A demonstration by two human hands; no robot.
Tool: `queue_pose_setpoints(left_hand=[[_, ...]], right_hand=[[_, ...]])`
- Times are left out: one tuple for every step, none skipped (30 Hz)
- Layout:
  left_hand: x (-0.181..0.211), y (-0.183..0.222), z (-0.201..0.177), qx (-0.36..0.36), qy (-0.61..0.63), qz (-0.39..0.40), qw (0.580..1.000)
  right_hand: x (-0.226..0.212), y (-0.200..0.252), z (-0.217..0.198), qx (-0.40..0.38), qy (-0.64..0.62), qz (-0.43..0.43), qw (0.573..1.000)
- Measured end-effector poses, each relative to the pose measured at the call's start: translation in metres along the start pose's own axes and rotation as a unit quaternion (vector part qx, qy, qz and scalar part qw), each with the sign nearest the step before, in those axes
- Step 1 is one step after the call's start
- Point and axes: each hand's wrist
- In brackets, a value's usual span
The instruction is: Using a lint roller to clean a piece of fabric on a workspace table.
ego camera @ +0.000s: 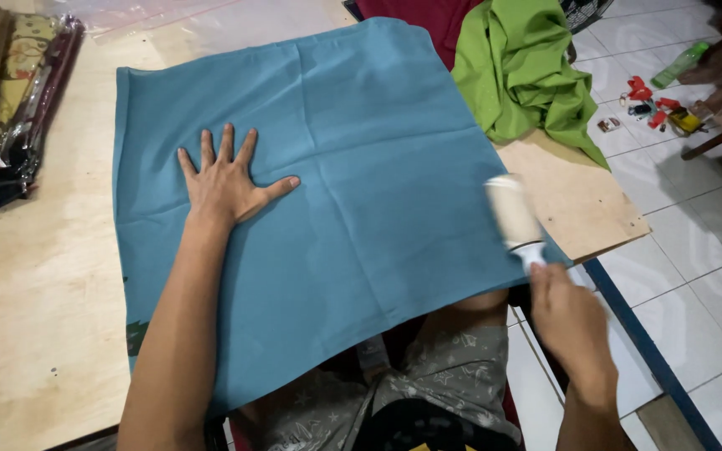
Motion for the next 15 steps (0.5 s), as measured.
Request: queue_pose_setpoints(left_hand=[[0.000,-0.001,0.000,0.003,-0.004,0.002,1.000],[0.001,0.001,-0.001,0.003,-0.006,0.003,1.000],[0.003,0.002,-0.003,-0.009,-0.006,-0.004,1.000],[0.004,0.002,-0.005,-0.019,-0.005,-0.011,1.000],[0.004,0.003,-0.006,-0.019,-0.007,-0.010,1.000],[0.004,0.003,-0.006,-0.018,-0.003,-0.010,1.000],[0.004,0.004,-0.006,-0.018,0.000,-0.010,1.000],[0.003,0.003,-0.005,-0.017,0.000,-0.010,1.000],[0.002,0.002,-0.004,-0.008,0.000,-0.006,1.000],[0.001,0.003,-0.002,-0.001,0.001,-0.004,1.000],[0.002,0.002,-0.002,-0.001,0.001,-0.004,1.000],[0.001,0.002,-0.002,-0.006,0.003,-0.005,1.000],[0.001,0.002,-0.002,-0.011,0.005,-0.006,1.000],[0.001,0.002,-0.003,-0.011,0.007,-0.006,1.000],[0.001,0.002,-0.004,-0.012,0.004,-0.007,1.000]], right_hand=[[-0.003,0.004,0.003,-0.045,-0.032,-0.031,0.998],[-0.015,0.015,0.001,-0.046,-0.033,-0.030,0.998],[-0.028,0.026,-0.001,-0.094,-0.065,-0.023,0.993],[-0.041,0.036,-0.003,-0.140,-0.097,-0.017,0.985],[-0.037,0.037,0.010,-0.140,-0.098,-0.016,0.985],[-0.033,0.038,0.023,-0.179,-0.096,-0.092,0.975],[-0.029,0.039,0.035,-0.216,-0.094,-0.168,0.957],[-0.032,0.041,0.033,-0.215,-0.094,-0.169,0.957],[-0.035,0.043,0.032,-0.231,-0.098,-0.182,0.951],[-0.037,0.045,0.030,-0.248,-0.101,-0.196,0.943],[-0.033,0.040,0.027,-0.248,-0.101,-0.196,0.943],[-0.029,0.035,0.025,-0.250,-0.078,-0.129,0.956],[-0.025,0.030,0.023,-0.249,-0.055,-0.062,0.965],[-0.012,0.022,0.018,-0.250,-0.054,-0.061,0.965],[0.000,0.014,0.014,-0.189,-0.040,-0.040,0.980]])
Point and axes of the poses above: each hand's wrist, its own y-axis away from the middle knuckle, its own z-axis out of the palm, x = y × z, and after that the axes turned 8 degrees about -y, right-handed
